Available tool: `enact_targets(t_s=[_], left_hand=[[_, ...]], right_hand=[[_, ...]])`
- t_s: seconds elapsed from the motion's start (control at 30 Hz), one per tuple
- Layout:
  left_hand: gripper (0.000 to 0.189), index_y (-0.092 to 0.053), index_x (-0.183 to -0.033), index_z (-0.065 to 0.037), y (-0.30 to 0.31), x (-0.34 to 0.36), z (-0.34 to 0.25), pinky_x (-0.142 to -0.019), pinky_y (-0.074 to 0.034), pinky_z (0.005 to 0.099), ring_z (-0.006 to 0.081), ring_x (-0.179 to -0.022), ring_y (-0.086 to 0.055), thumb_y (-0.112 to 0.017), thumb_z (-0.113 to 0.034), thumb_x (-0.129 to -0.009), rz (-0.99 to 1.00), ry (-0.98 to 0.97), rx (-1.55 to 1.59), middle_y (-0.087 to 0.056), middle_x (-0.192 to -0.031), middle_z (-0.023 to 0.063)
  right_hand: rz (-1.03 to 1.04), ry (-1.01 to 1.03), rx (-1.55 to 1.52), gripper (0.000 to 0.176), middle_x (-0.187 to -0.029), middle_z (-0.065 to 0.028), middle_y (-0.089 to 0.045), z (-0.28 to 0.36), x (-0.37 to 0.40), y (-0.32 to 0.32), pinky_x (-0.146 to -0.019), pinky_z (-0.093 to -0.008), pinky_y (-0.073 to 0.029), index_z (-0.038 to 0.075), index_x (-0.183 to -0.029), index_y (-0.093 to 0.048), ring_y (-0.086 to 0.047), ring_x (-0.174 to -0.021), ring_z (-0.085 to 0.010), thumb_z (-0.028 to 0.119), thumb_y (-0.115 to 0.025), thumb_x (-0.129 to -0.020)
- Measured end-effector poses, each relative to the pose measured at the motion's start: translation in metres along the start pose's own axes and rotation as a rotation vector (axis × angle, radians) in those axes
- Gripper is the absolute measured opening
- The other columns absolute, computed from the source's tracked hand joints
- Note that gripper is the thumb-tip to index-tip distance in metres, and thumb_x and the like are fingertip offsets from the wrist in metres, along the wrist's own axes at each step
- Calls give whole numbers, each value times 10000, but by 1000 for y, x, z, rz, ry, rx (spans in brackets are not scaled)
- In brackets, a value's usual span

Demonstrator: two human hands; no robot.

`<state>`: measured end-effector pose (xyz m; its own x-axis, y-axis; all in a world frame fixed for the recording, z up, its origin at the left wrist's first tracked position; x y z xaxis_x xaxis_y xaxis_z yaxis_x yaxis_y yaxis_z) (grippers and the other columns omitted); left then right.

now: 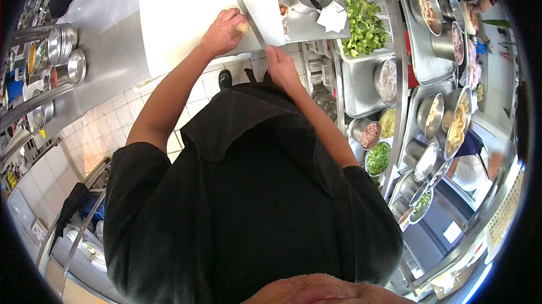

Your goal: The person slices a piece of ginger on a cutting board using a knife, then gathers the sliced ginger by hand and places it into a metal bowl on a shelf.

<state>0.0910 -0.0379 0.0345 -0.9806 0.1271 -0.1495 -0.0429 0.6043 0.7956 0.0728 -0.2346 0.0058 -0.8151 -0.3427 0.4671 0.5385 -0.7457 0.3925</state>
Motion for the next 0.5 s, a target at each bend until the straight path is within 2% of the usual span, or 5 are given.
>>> enact_targets(t_s=[0.2,0.3,0.37,0.43,0.5], left_hand=[[380,-643,-1206,-89,4,0,-2,-1078,-467,456,372,-1243,-544,-749,-78,-841,-1,15,27,-580,-1314,153],[375,-641,-1200,-83,7,-1,-6,-1074,-467,457,375,-1239,-545,-752,-77,-842,-7,-25,18,-581,-1310,154],[382,-640,-1201,-80,5,-1,-3,-1074,-466,457,373,-1236,-546,-758,-76,-838,-2,-20,3,-580,-1311,154],[383,-638,-1186,-79,4,-1,-4,-1069,-465,453,369,-1220,-550,-757,-73,-823,-7,-17,-4,-582,-1296,149],[377,-634,-1156,-80,5,-1,-5,-1057,-464,444,363,-1191,-556,-749,-67,-797,-25,-10,-6,-586,-1262,140]], right_hand=[[-41,59,27,496,-1123,-300,-700,11,-31,-11,-973,-473,-506,21,-1255,-684,-655,-1103,-476,433,-469,-1084],[-32,98,15,548,-659,-100,-587,15,-14,0,-632,-363,-482,-10,-1213,-694,-592,-624,-202,481,-485,-1086],[-25,74,-3,550,-645,-83,-566,12,4,7,-619,-355,-472,-6,-1207,-699,-578,-613,-187,485,-485,-1086],[-14,29,-14,530,-790,-151,-602,8,15,9,-722,-397,-482,2,-1215,-696,-599,-763,-281,470,-484,-1085],[7,-34,-19,492,-1094,-304,-695,3,18,8,-942,-489,-512,15,-1238,-685,-655,-1074,-485,435,-482,-1083]])
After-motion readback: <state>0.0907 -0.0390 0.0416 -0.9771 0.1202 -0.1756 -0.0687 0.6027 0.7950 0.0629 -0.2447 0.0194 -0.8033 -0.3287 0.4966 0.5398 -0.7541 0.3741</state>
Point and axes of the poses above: each hand's wrist, its own x-axis away from the middle knuckle, its own y-axis out of the back of the hand, z = x × y, the point moved 10 cm from there along -x, towards the middle knuckle
